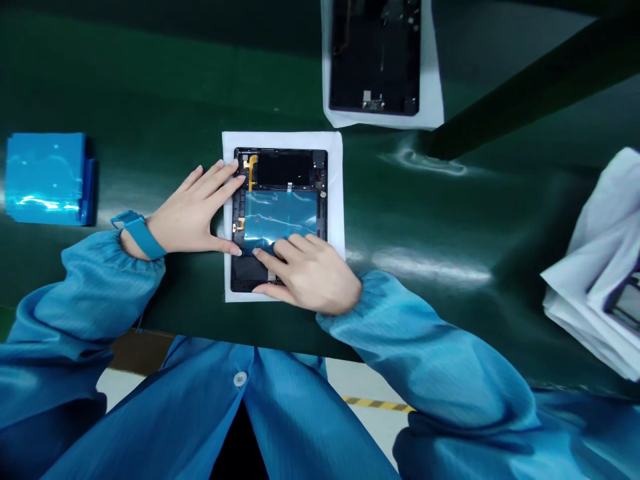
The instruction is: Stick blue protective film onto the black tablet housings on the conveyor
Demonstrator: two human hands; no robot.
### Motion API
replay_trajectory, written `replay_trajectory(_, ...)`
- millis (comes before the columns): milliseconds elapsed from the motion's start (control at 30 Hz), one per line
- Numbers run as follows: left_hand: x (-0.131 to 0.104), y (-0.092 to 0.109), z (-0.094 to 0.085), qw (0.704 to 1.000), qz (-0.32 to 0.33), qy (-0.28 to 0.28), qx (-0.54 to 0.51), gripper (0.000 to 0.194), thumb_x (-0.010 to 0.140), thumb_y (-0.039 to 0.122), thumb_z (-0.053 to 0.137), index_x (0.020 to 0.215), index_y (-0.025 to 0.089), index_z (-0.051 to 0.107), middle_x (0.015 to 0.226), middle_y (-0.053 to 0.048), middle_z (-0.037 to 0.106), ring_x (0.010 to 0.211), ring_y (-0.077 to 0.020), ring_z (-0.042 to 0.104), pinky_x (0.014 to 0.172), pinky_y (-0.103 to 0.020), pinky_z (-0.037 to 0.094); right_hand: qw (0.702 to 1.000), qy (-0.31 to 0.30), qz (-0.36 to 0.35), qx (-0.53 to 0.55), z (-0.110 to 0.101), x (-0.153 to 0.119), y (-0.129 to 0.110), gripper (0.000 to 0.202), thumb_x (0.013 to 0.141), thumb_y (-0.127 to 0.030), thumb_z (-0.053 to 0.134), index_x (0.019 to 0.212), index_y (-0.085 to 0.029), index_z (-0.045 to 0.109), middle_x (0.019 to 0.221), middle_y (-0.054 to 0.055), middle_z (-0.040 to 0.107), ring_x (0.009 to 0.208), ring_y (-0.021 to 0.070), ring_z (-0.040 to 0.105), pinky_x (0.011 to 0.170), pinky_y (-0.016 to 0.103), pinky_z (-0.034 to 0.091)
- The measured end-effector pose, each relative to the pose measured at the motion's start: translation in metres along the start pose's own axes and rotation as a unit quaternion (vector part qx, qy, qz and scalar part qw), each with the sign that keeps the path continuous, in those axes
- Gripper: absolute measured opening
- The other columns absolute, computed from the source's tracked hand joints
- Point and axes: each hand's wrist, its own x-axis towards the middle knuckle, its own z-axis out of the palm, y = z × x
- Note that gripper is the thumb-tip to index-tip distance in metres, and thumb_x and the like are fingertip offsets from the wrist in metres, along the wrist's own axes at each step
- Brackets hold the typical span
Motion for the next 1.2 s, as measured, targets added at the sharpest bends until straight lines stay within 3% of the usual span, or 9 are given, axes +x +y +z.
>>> replay_trajectory(233,0.000,-0.002,-0.001,1.000,-0.010,-0.007,0.003,0.134,0.067,0.103,0.042,0.166,0.017,0.014,0.174,-0.017,0.010,0.161,-0.0421,0.009,0.131,-0.057,0.004,0.982,0.009,0.177,-0.071,0.002,-0.013,0.054,0.063,0.104,-0.058,0.038,0.135,-0.012,0.068,0.099,0.014,0.067,0.085,0.0244,0.056,0.073,0.036,0.043)
replay_trajectory(367,0.001,-0.004,-0.004,1.000,-0.020,-0.021,0.002,0.134,0.067,0.102,0.045,0.167,0.020,0.011,0.174,-0.016,0.008,0.161,-0.0433,0.007,0.130,-0.059,0.003,0.976,-0.006,0.208,-0.071,0.006,-0.012,0.066,0.071,0.102,-0.066,0.034,0.141,-0.015,0.064,0.106,0.015,0.064,0.089,0.0264,0.056,0.073,0.038,0.045)
replay_trajectory(500,0.002,-0.003,-0.008,0.999,-0.031,-0.035,0.012,0.136,0.066,0.103,0.046,0.167,0.019,0.010,0.174,-0.017,0.008,0.161,-0.0443,0.006,0.130,-0.060,0.004,0.978,-0.010,0.195,-0.068,0.004,-0.018,0.059,0.075,0.101,-0.069,0.032,0.143,-0.015,0.062,0.105,0.015,0.063,0.088,0.0260,0.056,0.073,0.038,0.045)
replay_trajectory(633,0.001,0.002,-0.011,0.997,-0.043,-0.050,0.031,0.132,0.070,0.099,0.049,0.167,0.019,0.010,0.174,-0.016,0.006,0.161,-0.0440,0.006,0.130,-0.060,0.005,0.991,-0.020,0.125,-0.047,-0.001,-0.041,0.047,0.071,0.102,-0.067,0.034,0.135,-0.015,0.069,0.099,0.013,0.065,0.084,0.0235,0.056,0.071,0.036,0.045)
replay_trajectory(767,0.003,0.012,-0.024,0.994,-0.058,-0.068,0.068,0.125,0.075,0.088,0.062,0.166,0.016,0.015,0.174,-0.017,0.009,0.160,-0.0428,0.012,0.130,-0.058,0.012,0.997,0.016,0.080,0.013,0.004,-0.061,0.043,0.059,0.102,-0.062,0.043,0.126,-0.019,0.074,0.101,0.012,0.067,0.084,0.0222,0.059,0.074,0.036,0.050)
replay_trajectory(833,0.013,0.018,-0.035,0.990,-0.068,-0.076,0.099,0.114,0.076,0.080,0.069,0.162,0.014,0.030,0.171,-0.019,0.023,0.155,-0.0437,0.028,0.128,-0.058,0.023,0.989,0.069,0.106,0.070,0.011,-0.062,0.041,0.050,0.103,-0.056,0.046,0.122,-0.020,0.075,0.103,0.012,0.068,0.090,0.0221,0.063,0.080,0.036,0.054)
replay_trajectory(967,0.055,0.029,-0.051,0.984,-0.124,-0.022,0.128,0.052,0.097,0.053,0.058,0.133,0.016,0.063,0.136,-0.014,0.064,0.127,-0.0347,0.061,0.112,-0.051,0.044,0.945,0.187,0.240,0.123,0.026,-0.049,0.032,0.038,0.103,-0.040,0.051,0.131,-0.020,0.067,0.109,0.011,0.069,0.097,0.0233,0.065,0.088,0.039,0.056)
replay_trajectory(1067,0.087,0.026,-0.048,0.973,-0.182,0.045,0.132,0.039,0.102,0.037,0.049,0.133,0.016,0.060,0.136,-0.016,0.061,0.128,-0.0332,0.057,0.108,-0.048,0.046,0.936,0.177,0.292,0.083,0.035,-0.038,0.022,0.040,0.101,-0.038,0.051,0.132,-0.017,0.065,0.111,0.014,0.069,0.099,0.0282,0.063,0.091,0.046,0.054)
replay_trajectory(1200,0.107,0.010,-0.040,0.977,-0.166,0.048,0.128,0.034,0.100,0.031,0.046,0.125,0.012,0.062,0.125,-0.019,0.064,0.120,-0.0319,0.060,0.102,-0.043,0.048,0.933,0.137,0.326,0.062,0.041,-0.027,0.013,0.041,0.102,-0.032,0.046,0.135,-0.015,0.065,0.116,0.017,0.068,0.103,0.0300,0.061,0.092,0.047,0.051)
